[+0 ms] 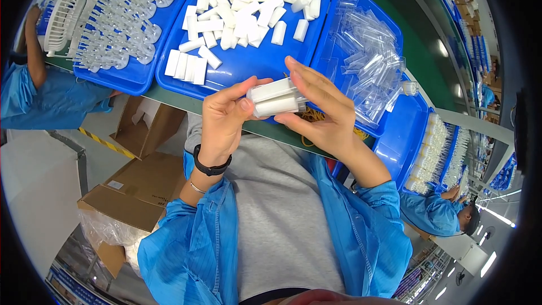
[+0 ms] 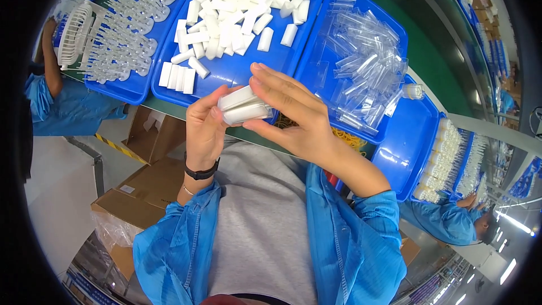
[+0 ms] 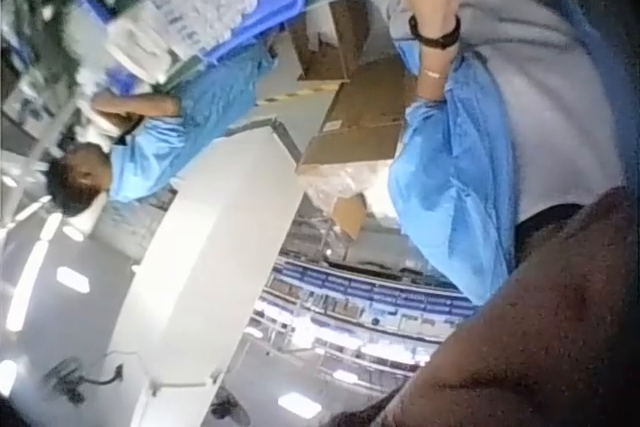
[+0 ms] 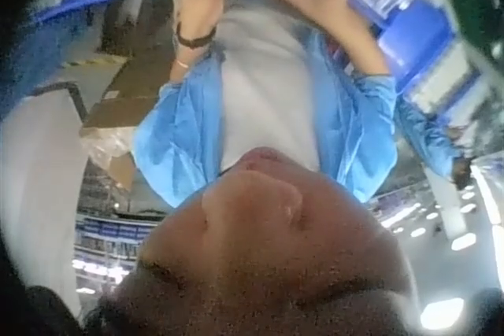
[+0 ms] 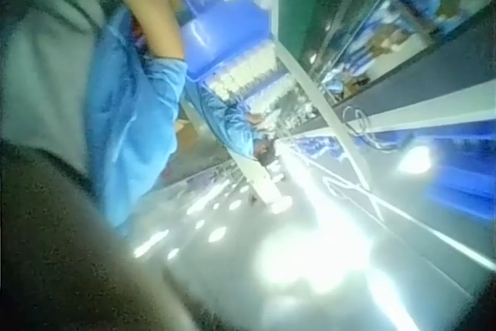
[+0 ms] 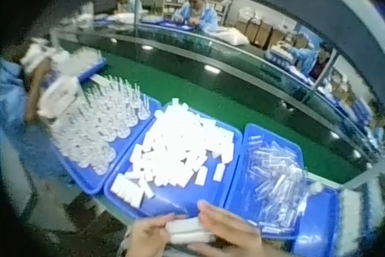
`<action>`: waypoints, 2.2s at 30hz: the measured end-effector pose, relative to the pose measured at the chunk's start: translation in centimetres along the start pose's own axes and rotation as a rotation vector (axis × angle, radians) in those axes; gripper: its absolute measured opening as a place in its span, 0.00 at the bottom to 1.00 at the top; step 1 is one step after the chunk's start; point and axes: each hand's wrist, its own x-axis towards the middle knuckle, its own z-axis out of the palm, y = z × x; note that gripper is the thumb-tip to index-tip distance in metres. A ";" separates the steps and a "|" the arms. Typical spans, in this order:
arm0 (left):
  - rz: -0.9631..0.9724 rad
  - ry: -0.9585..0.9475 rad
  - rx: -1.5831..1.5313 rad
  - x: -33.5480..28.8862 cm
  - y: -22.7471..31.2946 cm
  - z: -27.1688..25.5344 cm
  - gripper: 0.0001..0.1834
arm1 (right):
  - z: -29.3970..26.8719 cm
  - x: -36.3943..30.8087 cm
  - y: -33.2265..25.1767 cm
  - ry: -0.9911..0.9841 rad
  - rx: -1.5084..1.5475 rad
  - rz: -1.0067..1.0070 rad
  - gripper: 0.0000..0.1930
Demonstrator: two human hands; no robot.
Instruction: The person inserts white parts into clear plastic sleeves one by one, arranges the filled sleeves together into a bundle, and secures the bundle with a rubber band.
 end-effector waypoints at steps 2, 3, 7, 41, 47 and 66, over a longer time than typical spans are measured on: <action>-0.014 0.003 -0.009 0.0 0.0 -0.1 0.20 | 0.4 -0.2 0.0 0.012 0.018 -0.005 0.31; -0.032 0.010 -0.019 0.0 0.0 -0.1 0.20 | 0.5 -0.4 0.1 0.023 0.038 -0.005 0.30; -0.026 -0.002 0.002 -0.2 0.1 -0.1 0.20 | 0.6 -0.7 0.2 0.039 0.032 -0.010 0.28; -0.179 -0.226 -0.481 0.7 0.0 1.0 0.14 | -2.8 1.9 -3.0 -0.045 0.014 -0.092 0.34; -0.179 -0.207 -0.495 0.7 -0.2 1.1 0.15 | -2.9 2.0 -2.9 -0.048 -0.027 -0.106 0.32; 0.072 -0.060 0.098 0.7 0.5 1.9 0.15 | -5.0 3.5 -3.5 -0.212 -0.232 0.024 0.13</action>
